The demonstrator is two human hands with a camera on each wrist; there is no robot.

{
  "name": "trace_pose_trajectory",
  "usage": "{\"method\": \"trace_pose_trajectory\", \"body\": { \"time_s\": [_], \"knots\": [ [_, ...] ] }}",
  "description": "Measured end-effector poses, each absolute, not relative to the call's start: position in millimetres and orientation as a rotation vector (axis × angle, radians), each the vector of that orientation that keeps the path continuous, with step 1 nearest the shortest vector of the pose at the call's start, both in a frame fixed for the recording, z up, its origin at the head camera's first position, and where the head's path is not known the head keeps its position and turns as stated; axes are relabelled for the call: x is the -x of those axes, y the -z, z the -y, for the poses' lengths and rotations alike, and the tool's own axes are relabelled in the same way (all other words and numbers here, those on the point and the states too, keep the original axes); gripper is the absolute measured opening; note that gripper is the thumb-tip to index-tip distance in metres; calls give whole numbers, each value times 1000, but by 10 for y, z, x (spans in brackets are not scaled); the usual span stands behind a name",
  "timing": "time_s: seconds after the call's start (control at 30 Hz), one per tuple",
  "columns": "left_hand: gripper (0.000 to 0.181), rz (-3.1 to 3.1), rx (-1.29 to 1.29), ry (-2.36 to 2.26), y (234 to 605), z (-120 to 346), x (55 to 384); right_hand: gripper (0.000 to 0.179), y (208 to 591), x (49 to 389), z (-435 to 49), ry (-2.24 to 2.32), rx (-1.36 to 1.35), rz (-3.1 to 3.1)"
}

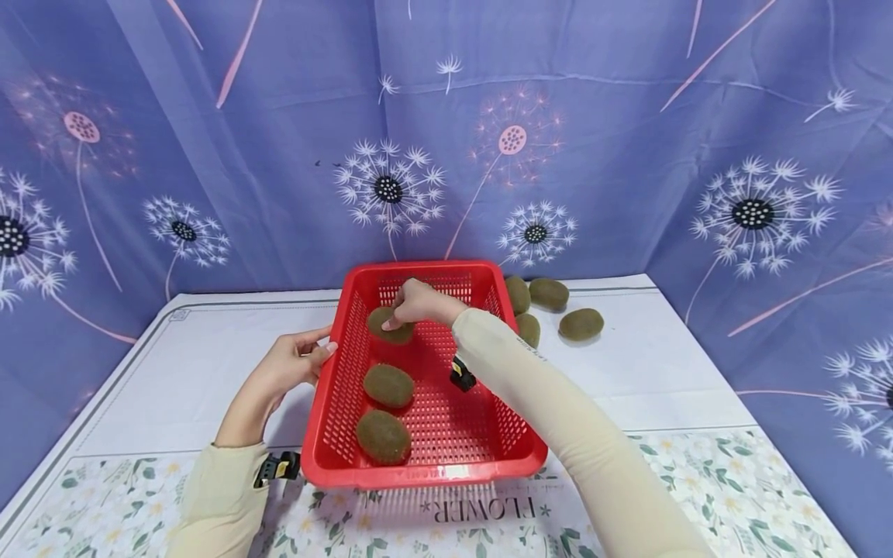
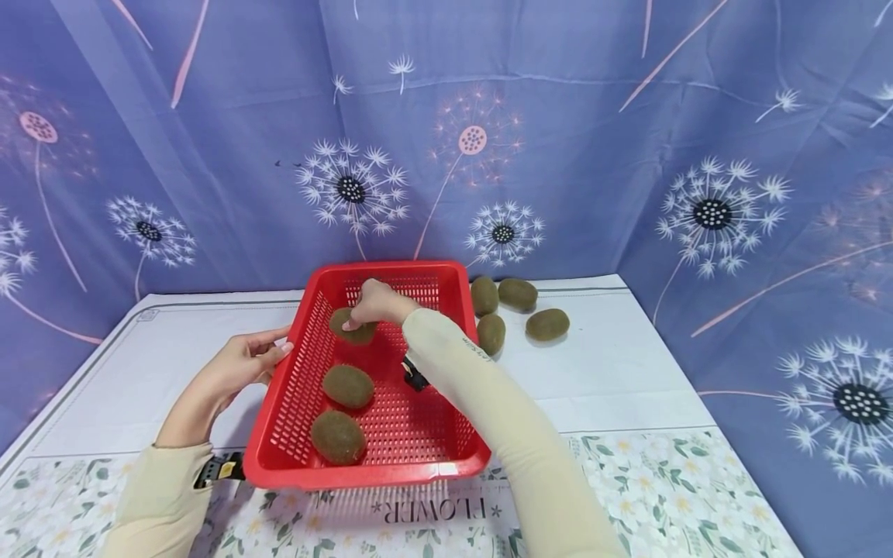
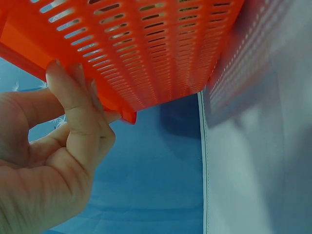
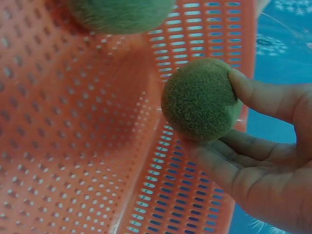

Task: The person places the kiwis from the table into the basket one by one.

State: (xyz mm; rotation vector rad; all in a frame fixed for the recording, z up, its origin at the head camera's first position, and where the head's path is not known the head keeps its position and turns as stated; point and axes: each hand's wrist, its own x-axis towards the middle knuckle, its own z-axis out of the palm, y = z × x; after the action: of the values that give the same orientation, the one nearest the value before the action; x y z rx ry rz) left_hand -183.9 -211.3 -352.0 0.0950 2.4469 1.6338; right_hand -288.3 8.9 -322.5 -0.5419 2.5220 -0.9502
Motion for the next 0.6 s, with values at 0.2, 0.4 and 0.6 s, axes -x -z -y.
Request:
{"method": "trace_pose_trajectory", "body": {
  "time_s": [0.2,0.4,0.6],
  "knots": [
    [54,-2438,-84,-1628,3514,2108,1850,43,3351,2920,-77,824,577,-2500],
    [53,-2438,-88,-1627,3505,2106,1846,45,3438,2946,-62,781,571,-2461],
    [53,-2438,-83,-1625,3496,2105,1841,50,3435,2927,-40,741,611,-2415]
  ]
}}
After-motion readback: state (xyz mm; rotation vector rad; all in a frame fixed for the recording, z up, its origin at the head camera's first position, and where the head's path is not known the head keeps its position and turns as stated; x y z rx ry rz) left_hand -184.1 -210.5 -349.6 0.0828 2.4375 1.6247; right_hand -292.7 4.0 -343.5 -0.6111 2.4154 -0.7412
